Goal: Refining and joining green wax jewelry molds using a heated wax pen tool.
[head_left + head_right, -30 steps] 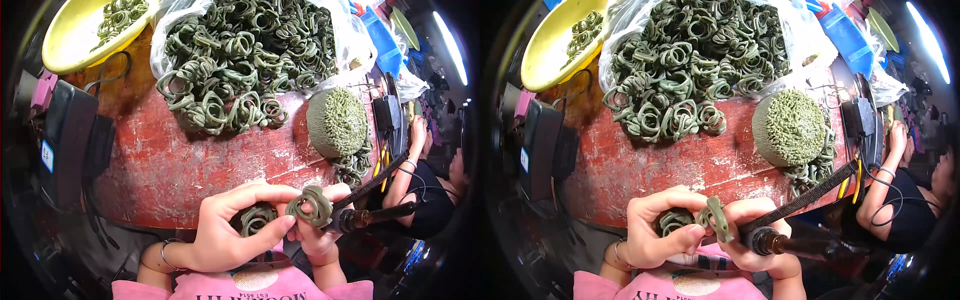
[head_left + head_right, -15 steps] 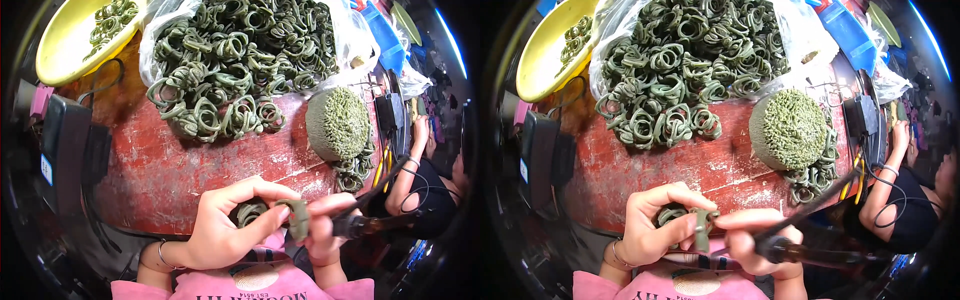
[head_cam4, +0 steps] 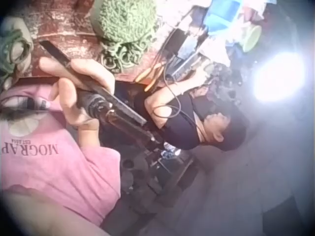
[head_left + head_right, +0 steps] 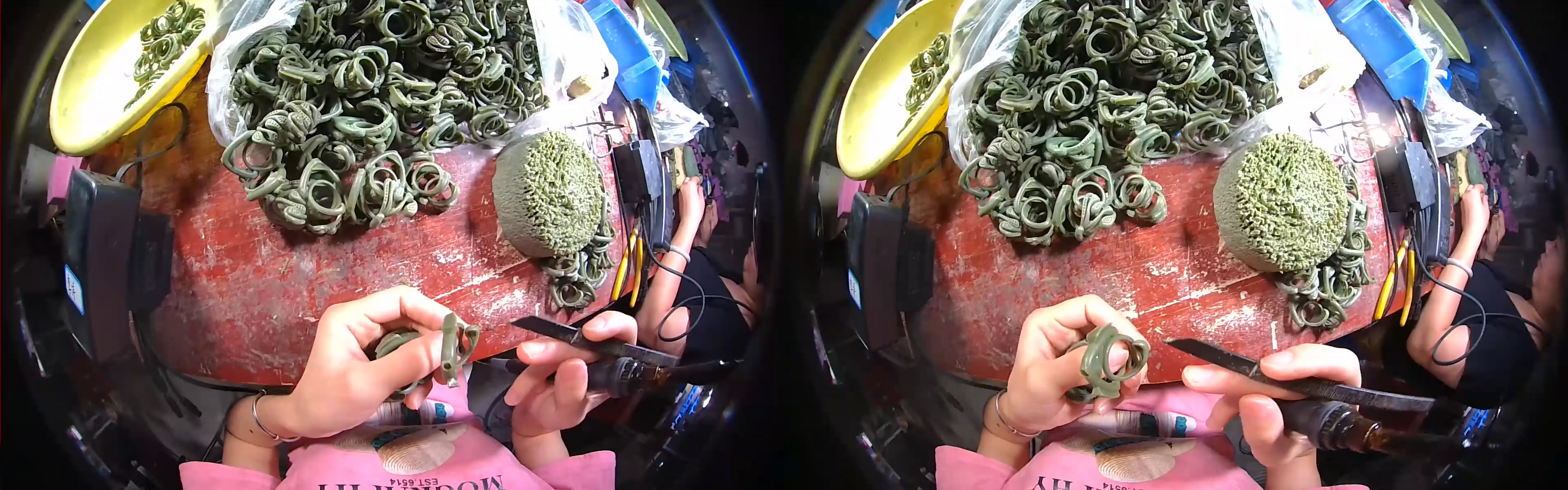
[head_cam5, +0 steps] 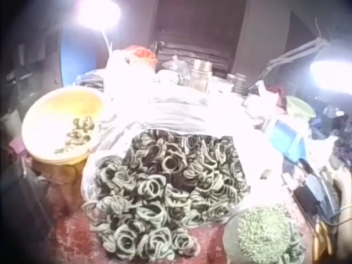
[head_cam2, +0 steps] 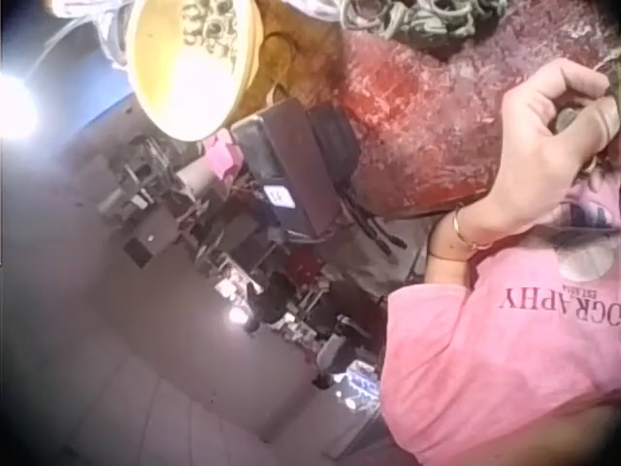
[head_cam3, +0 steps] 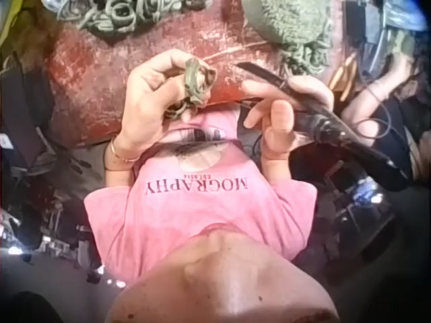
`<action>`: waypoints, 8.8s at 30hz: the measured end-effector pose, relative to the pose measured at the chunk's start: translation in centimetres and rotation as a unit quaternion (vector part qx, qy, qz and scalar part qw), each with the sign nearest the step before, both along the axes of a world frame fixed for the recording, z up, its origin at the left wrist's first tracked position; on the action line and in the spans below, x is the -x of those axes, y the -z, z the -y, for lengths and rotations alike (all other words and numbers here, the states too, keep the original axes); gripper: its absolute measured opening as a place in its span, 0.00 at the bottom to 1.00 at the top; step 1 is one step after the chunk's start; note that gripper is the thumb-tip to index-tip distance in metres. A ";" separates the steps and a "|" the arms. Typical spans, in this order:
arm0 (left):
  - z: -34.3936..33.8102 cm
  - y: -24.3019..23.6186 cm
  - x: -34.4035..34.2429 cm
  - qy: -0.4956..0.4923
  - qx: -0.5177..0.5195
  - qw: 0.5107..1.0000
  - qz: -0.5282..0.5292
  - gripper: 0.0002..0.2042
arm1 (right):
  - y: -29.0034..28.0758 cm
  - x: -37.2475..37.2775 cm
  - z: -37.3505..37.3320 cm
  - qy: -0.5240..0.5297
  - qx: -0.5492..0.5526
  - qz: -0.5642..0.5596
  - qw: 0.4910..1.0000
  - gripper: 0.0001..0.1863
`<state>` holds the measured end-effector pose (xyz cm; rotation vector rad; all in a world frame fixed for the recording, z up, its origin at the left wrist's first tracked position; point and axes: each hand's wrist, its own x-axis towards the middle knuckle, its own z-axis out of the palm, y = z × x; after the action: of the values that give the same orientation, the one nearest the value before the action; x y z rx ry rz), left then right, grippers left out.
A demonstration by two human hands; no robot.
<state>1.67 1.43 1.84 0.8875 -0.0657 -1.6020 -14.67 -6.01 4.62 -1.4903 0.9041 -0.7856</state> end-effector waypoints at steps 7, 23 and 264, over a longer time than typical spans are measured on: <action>0.0 -0.9 0.2 0.025 0.041 0.981 0.187 0.09 | 0.9 -0.3 -0.4 0.030 0.067 0.036 0.997 0.17; 0.2 -1.1 1.4 -0.013 0.164 0.853 0.495 0.14 | 0.4 -0.7 -1.1 0.060 0.123 -0.020 0.990 0.19; -0.7 0.3 -0.5 -0.128 0.149 0.843 0.501 0.08 | 0.9 -0.4 1.5 0.105 -0.111 -0.095 0.984 0.16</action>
<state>2.22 2.17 1.58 1.3297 -0.8729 -0.7063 -14.24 -7.47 3.75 -1.3019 1.2662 -0.6765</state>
